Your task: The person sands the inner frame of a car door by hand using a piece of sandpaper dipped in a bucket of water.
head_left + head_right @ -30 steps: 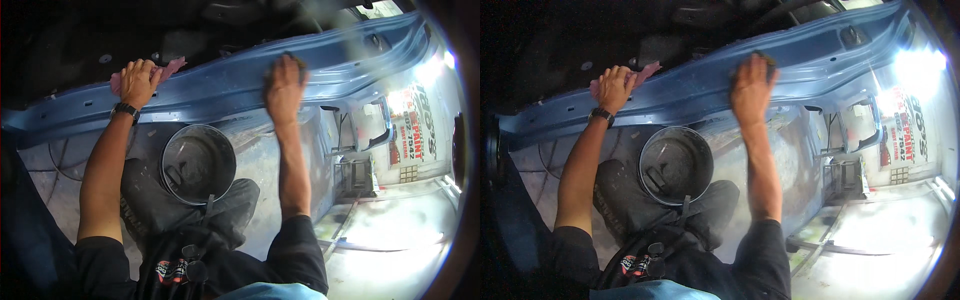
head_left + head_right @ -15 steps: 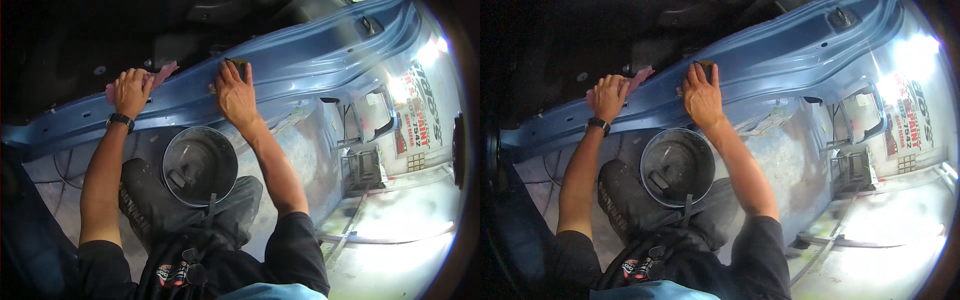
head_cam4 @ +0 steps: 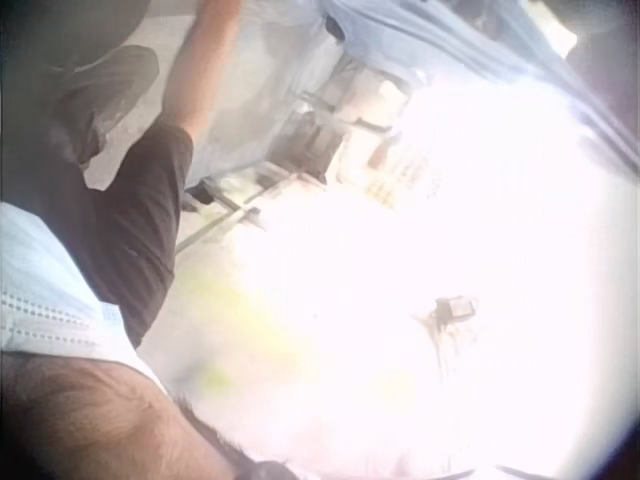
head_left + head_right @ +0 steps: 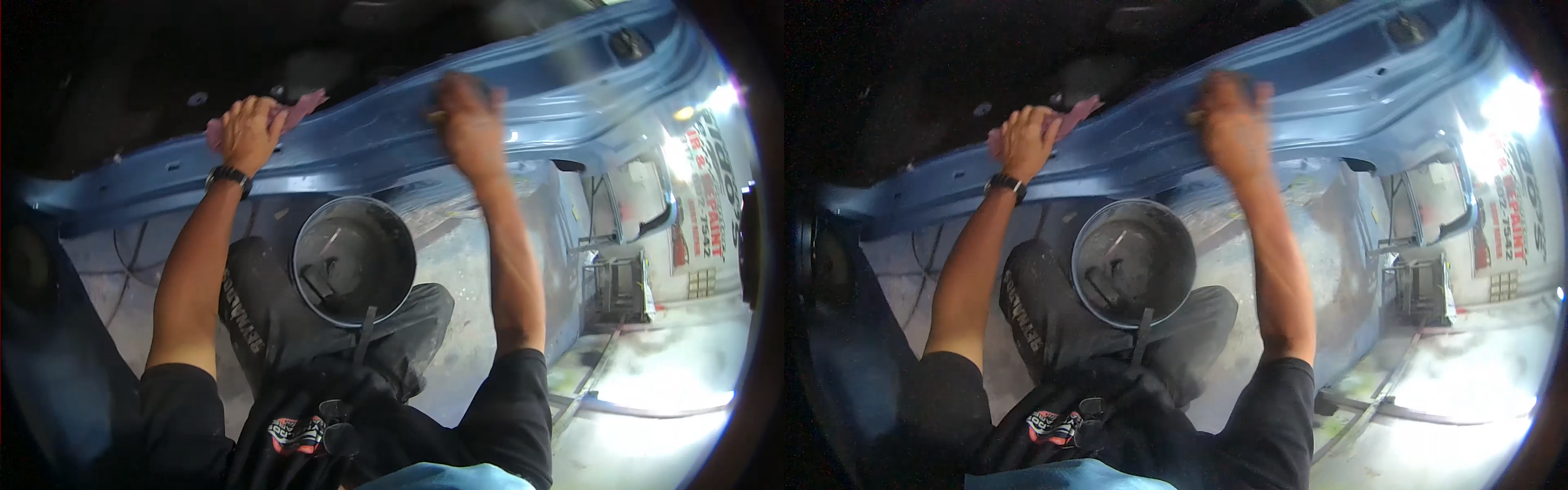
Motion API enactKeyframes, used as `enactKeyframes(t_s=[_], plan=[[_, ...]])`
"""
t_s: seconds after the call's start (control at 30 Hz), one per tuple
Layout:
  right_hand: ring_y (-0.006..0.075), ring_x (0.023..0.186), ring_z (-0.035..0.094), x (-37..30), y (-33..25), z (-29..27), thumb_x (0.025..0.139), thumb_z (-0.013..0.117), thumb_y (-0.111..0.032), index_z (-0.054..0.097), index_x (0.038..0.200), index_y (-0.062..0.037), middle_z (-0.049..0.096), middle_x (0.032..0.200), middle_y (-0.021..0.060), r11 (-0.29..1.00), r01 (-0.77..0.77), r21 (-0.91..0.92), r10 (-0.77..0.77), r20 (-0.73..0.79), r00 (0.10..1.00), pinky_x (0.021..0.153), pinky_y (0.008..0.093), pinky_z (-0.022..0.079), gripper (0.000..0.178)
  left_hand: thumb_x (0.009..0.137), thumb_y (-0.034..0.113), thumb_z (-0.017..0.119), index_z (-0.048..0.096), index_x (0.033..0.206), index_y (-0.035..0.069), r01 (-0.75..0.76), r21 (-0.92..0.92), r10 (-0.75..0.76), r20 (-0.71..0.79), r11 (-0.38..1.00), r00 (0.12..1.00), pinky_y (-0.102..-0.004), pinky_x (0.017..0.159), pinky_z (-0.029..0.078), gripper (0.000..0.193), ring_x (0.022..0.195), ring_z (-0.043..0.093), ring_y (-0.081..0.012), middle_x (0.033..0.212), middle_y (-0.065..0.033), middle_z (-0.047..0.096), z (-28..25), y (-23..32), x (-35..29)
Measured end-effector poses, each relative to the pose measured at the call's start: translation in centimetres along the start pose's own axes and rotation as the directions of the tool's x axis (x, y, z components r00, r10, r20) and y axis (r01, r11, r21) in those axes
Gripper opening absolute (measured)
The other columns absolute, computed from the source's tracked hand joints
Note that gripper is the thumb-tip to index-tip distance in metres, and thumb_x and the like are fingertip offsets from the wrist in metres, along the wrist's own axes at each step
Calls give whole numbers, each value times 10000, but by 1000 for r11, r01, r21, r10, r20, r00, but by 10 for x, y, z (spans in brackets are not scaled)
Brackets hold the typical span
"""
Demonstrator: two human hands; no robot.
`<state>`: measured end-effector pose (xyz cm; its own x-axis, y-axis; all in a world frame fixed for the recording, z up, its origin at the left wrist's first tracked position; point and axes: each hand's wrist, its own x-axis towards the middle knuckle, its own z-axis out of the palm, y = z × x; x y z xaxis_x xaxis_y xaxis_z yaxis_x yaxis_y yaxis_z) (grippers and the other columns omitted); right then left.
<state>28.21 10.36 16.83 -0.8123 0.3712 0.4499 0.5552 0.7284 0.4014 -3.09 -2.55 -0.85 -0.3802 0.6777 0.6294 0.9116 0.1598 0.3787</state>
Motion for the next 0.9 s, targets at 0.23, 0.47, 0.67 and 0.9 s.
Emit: enactKeyframes(t_s=[0.23, 0.47, 0.67, 0.9], plan=[[267, 1503, 416, -19, -111, 55, 1001, 537, -265, 625, 1438, -92, 503, 1597, 99, 968, 214, -134, -152, 366, 918, 1237, 682, 161, 478, 963, 383, 674, 699, 1046, 138, 12, -12, -12, 19, 1000, 1000, -470, 899, 438, 260, 1033, 604, -305, 1030, -71, 671, 8, 8, 2], [291, 1508, 392, -6, -66, 17, 954, 557, -201, 640, 1399, -65, 515, 1564, 117, 985, -91, -145, 94, 14, 995, 1231, 665, 202, 472, 960, 384, 679, 701, 1024, 137, 26, 15, -26, 7, 1000, 1000, -461, 886, 433, 256, 1017, 603, -296, 1009, -65, 670, -9, -2, 0], [278, 1465, 463, -42, -140, 76, 966, 559, -254, 692, 1352, -89, 581, 1513, 110, 971, 206, 119, -224, 171, 959, 1231, 709, 140, 441, 955, 378, 682, 703, 1022, 143, -6, -46, 5, -5, 999, 1000, -463, 885, 431, 246, 1021, 599, -297, 1013, -63, 668, 12, 4, -2], [328, 1479, 422, -26, -59, 28, 991, 551, -247, 614, 1391, 2, 545, 1522, 148, 973, -216, -77, 204, -140, 969, 1225, 721, 138, 475, 959, 373, 682, 707, 1068, 148, 18, 9, -19, 36, 1000, 999, -457, 898, 432, 251, 1047, 599, -295, 1041, -55, 671, -4, -1, 6]])
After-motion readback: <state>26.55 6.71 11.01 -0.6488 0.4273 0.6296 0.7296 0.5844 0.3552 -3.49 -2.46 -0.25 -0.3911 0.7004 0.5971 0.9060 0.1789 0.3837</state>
